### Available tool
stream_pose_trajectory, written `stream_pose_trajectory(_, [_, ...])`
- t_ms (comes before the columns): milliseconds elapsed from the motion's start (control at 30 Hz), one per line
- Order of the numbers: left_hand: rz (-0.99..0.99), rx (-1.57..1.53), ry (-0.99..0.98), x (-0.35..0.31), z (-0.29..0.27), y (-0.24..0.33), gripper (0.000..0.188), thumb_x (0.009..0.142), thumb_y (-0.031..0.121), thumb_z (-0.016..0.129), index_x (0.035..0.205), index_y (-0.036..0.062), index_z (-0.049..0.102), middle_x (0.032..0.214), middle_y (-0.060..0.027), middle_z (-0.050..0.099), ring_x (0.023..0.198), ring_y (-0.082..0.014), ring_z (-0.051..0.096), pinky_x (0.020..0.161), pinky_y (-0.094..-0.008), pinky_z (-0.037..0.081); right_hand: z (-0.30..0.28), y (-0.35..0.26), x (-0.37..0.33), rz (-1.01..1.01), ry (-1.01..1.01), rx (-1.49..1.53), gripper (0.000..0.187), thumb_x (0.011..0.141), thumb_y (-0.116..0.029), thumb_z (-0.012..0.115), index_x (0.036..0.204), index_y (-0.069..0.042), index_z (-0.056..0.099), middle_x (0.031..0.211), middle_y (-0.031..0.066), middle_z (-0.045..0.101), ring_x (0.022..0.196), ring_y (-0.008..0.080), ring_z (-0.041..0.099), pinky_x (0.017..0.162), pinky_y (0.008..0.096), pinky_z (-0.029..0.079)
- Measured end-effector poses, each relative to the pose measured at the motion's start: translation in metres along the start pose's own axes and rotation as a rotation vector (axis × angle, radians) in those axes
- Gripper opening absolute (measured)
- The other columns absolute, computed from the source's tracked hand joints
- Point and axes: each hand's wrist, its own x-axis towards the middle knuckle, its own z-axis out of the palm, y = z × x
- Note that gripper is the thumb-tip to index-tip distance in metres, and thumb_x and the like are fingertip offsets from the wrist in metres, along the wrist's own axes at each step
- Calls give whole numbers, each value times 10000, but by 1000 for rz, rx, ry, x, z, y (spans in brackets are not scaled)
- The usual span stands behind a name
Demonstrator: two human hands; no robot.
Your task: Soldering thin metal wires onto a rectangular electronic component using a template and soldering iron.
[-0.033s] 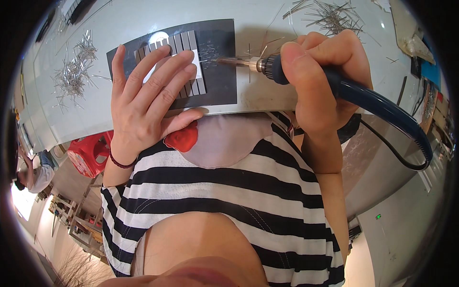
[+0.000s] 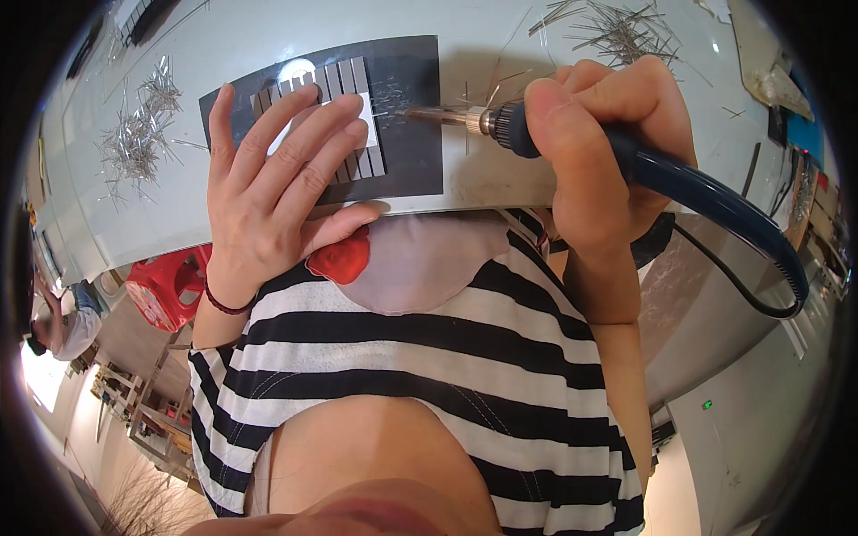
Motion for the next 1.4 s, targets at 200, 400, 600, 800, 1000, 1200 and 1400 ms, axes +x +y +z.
stream_pose_trajectory(200, [-6, 5, -2, -1, 0, -2, 597, 848, 537, 703, 1286, 132, 674, 1317, -10, 674, 1216, -284, 621, 1177, -617, 255, 2, 3, 1, -10, -10, -4, 251, 794, 105, 644, 724, -52, 461, 623, -25, 411, 571, 91, 390, 553, 275, 352])
stream_pose_trajectory(400, [3, -1, 1, 1, 0, -3, 597, 852, 539, 698, 1283, 127, 675, 1309, -15, 678, 1211, -286, 624, 1180, -613, 253, -1, 3, 2, -14, -34, -25, 253, 799, 101, 649, 725, -54, 462, 625, -25, 417, 576, 89, 391, 557, 273, 347])
stream_pose_trajectory(600, [-2, -1, 4, 0, -2, 0, 588, 854, 534, 699, 1275, 123, 682, 1303, -18, 681, 1213, -287, 624, 1179, -611, 255, 5, -10, 1, 43, -29, -72, 267, 799, 85, 670, 712, -55, 460, 657, -31, 410, 608, 88, 379, 572, 268, 338])
stream_pose_trajectory(800, [-8, -3, -1, -1, -4, 0, 582, 853, 535, 702, 1261, 120, 692, 1294, -32, 683, 1209, -289, 626, 1176, -611, 258, 8, -12, 5, 37, -40, -144, 252, 813, 67, 672, 710, -55, 477, 666, -24, 429, 624, 93, 384, 590, 266, 338])
stream_pose_trajectory(1000, [8, -23, 13, 3, -4, -3, 595, 853, 540, 701, 1272, 119, 688, 1276, -36, 686, 1207, -292, 626, 1171, -610, 272, -10, -8, 8, 92, -123, -33, 255, 809, 72, 675, 694, -50, 482, 699, 0, 469, 632, 99, 426, 606, 277, 366])
stream_pose_trajectory(1200, [-1, -7, -6, 0, -6, -4, 603, 839, 545, 712, 1265, 119, 693, 1276, -34, 685, 1206, -291, 625, 1169, -609, 279, -11, 3, 2, -44, -126, -154, 226, 778, 101, 685, 711, -25, 510, 696, 7, 444, 555, 109, 414, 542, 287, 331])
stream_pose_trajectory(1400, [3, -18, 14, 2, -3, -1, 589, 818, 524, 738, 1246, 121, 701, 1289, -26, 679, 1209, -286, 618, 1168, -600, 284, -1, -20, 15, -131, -288, -335, 197, 797, 98, 599, 734, -28, 461, 632, -3, 375, 564, 106, 365, 560, 297, 345])
